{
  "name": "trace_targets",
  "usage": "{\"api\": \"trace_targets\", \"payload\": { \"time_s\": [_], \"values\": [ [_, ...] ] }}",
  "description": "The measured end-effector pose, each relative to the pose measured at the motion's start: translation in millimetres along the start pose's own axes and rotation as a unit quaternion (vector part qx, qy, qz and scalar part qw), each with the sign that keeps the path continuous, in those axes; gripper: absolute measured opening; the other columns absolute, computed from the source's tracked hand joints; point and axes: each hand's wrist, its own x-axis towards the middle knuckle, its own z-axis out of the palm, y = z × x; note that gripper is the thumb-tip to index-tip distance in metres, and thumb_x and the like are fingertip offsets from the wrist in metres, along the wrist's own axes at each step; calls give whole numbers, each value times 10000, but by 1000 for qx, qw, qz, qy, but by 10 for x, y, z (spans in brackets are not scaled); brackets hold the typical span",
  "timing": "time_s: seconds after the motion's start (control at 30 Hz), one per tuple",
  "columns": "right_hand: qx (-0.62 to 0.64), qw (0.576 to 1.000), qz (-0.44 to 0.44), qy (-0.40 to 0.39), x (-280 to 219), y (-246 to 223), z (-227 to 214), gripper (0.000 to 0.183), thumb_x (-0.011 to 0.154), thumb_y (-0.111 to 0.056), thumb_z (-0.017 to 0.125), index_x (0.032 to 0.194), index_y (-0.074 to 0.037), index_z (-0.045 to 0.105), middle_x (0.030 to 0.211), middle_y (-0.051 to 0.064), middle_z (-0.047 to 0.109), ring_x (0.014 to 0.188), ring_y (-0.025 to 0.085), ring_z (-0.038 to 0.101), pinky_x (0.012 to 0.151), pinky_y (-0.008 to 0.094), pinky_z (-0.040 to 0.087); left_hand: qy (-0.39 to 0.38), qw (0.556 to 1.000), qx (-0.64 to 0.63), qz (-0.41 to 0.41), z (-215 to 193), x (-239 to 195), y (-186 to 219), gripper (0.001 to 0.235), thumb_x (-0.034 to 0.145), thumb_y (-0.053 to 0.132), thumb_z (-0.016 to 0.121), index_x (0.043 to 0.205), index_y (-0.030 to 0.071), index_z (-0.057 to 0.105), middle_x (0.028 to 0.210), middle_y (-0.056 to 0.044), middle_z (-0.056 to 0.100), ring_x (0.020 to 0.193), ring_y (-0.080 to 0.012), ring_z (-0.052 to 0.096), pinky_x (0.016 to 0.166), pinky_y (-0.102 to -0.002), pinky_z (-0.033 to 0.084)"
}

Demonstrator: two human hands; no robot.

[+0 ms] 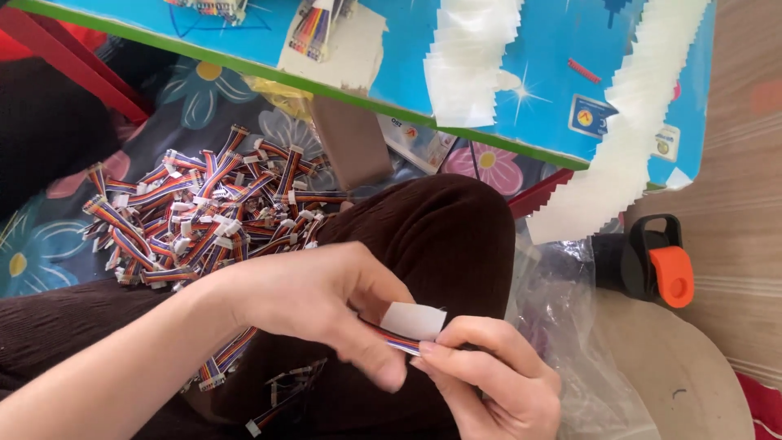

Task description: Manually wrapping small white adhesive labels around wire harnesses.

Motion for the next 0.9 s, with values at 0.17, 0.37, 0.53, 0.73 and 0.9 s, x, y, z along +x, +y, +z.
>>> {"api": "trace_targets", "payload": {
  "time_s": [0.17, 0.37, 0.53, 0.73, 0.9],
  "values": [
    [75, 996, 42, -4, -13, 101, 62, 175, 567, 27, 775, 653, -67, 656, 775, 25, 634, 518, 48, 465, 461, 146, 370, 168, 944, 263, 112, 111, -94, -18, 141, 720, 131, 662, 643, 12, 668, 489, 17, 557, 440, -103, 370, 399, -234, 395],
    [264, 926, 234, -132, 108, 194, -47, 344, 708, 89, 673, 1043, 45, 609, 1085, 120, 604, 852, 196, 633, 763, 296, 535, 196, 818, 403, 359, 197, -88, -145, 90, 786, 52, 625, 873, 45, 647, 695, -31, 636, 512, -205, 579, 478, -300, 447],
    [219, 934, 239, -148, 114, 181, -93, 92, 681, 67, 694, 759, 47, 738, 697, 106, 747, 601, 146, 642, 569, 242, 525, 220, 842, 360, 336, 195, -101, -233, 56, 737, 75, 691, 772, 69, 648, 607, -25, 628, 457, -187, 566, 425, -277, 425],
    [299, 899, 294, -125, 61, 227, -54, 105, 700, 112, 684, 795, 85, 721, 648, 170, 698, 529, 184, 621, 500, 255, 499, 255, 810, 405, 338, 200, -123, -294, 126, 668, 71, 708, 756, 104, 623, 653, 11, 613, 581, -159, 571, 503, -263, 451],
    [11, 991, 35, -126, 157, 49, -10, 180, 619, 1, 739, 781, -67, 703, 815, -4, 679, 604, 83, 618, 519, 179, 486, 316, 788, 425, 314, 220, -106, -331, 74, 639, 96, 707, 684, 128, 657, 506, 40, 569, 416, -119, 530, 388, -242, 402]
  ]
}}
